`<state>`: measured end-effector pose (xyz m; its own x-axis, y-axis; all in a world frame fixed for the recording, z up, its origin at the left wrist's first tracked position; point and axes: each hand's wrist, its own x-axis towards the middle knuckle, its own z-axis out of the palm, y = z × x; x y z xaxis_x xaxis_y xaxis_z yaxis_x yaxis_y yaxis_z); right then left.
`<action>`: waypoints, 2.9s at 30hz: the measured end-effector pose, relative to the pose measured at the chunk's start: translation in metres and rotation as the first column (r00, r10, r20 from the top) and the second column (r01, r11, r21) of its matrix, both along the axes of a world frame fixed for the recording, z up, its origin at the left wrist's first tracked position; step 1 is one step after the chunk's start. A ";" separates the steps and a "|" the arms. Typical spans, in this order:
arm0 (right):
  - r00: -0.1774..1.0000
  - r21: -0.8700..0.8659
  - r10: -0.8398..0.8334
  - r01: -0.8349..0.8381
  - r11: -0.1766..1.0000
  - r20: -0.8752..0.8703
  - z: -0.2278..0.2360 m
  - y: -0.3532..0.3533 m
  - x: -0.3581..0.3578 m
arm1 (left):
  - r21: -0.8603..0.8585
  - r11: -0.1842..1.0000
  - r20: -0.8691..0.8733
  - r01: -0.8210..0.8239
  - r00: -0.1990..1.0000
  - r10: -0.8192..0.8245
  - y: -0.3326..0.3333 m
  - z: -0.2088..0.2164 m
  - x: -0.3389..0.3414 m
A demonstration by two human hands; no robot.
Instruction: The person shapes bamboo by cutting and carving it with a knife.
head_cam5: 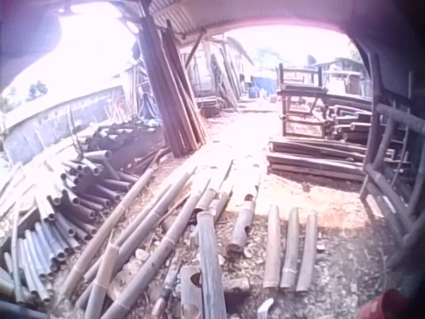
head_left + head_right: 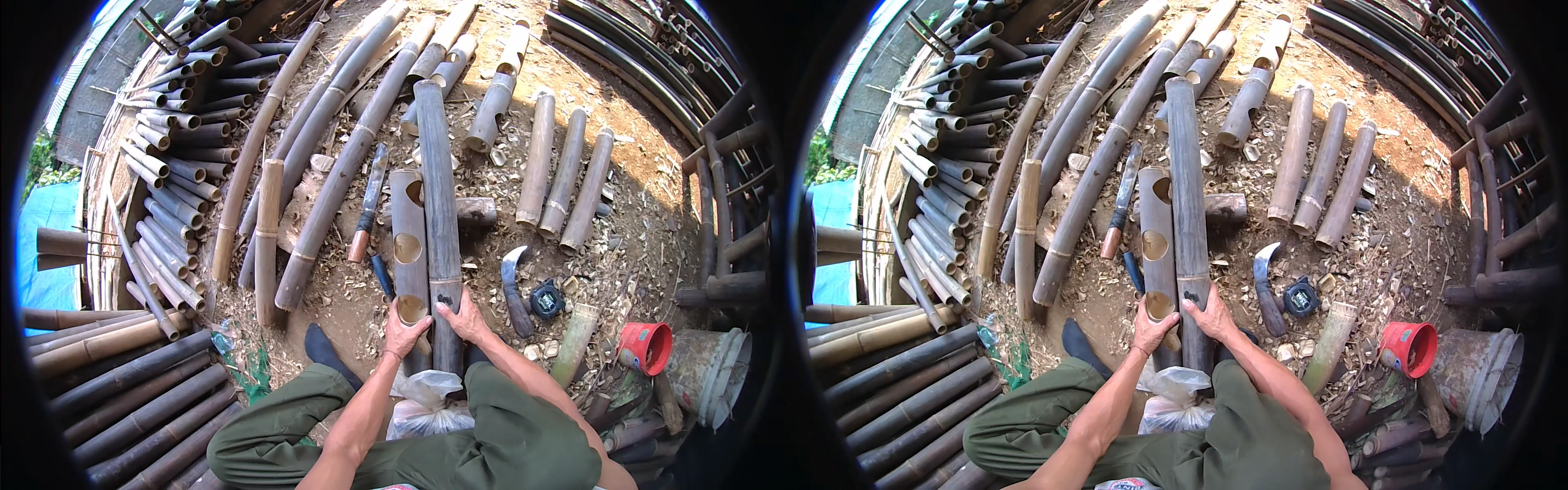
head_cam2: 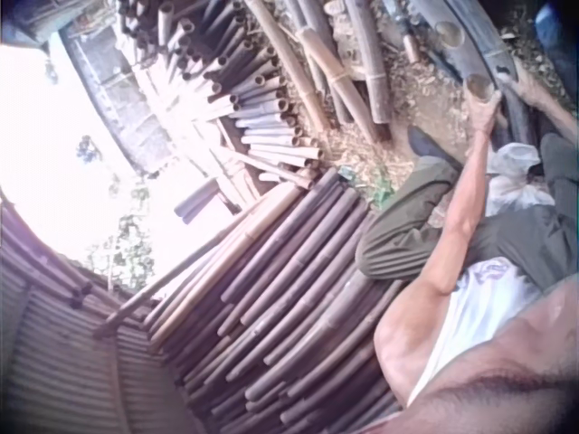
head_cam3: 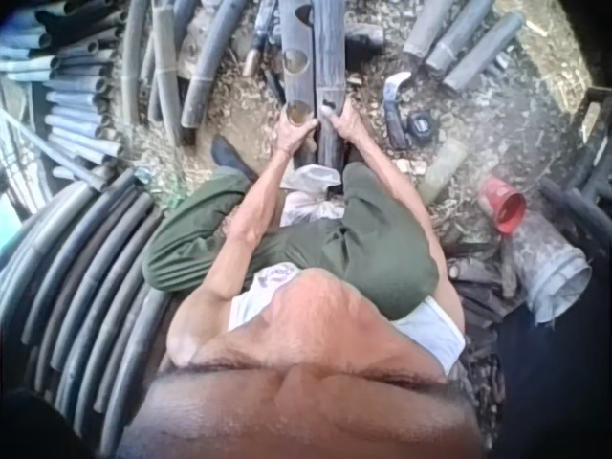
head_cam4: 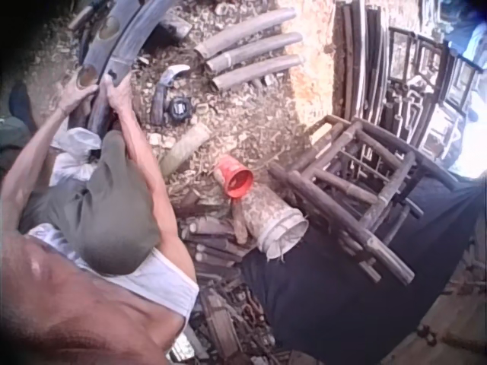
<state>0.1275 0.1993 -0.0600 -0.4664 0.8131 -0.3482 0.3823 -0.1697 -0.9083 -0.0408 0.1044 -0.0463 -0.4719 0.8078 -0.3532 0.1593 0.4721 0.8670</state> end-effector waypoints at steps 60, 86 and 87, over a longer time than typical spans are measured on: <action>0.966 0.278 -0.198 0.147 0.949 0.164 0.163 0.010 0.173 | -0.216 0.973 -0.249 -0.082 0.968 0.026 -0.003 0.020 0.037; 0.936 -0.004 -0.352 0.352 0.936 -0.014 0.129 -0.006 0.168 | -0.400 0.893 -0.608 -0.207 0.789 -0.090 -0.048 0.042 0.053; 0.935 -0.023 -0.354 0.353 0.935 -0.024 0.119 -0.006 0.167 | -0.305 0.950 -0.690 0.075 0.670 -0.274 -0.059 0.054 0.051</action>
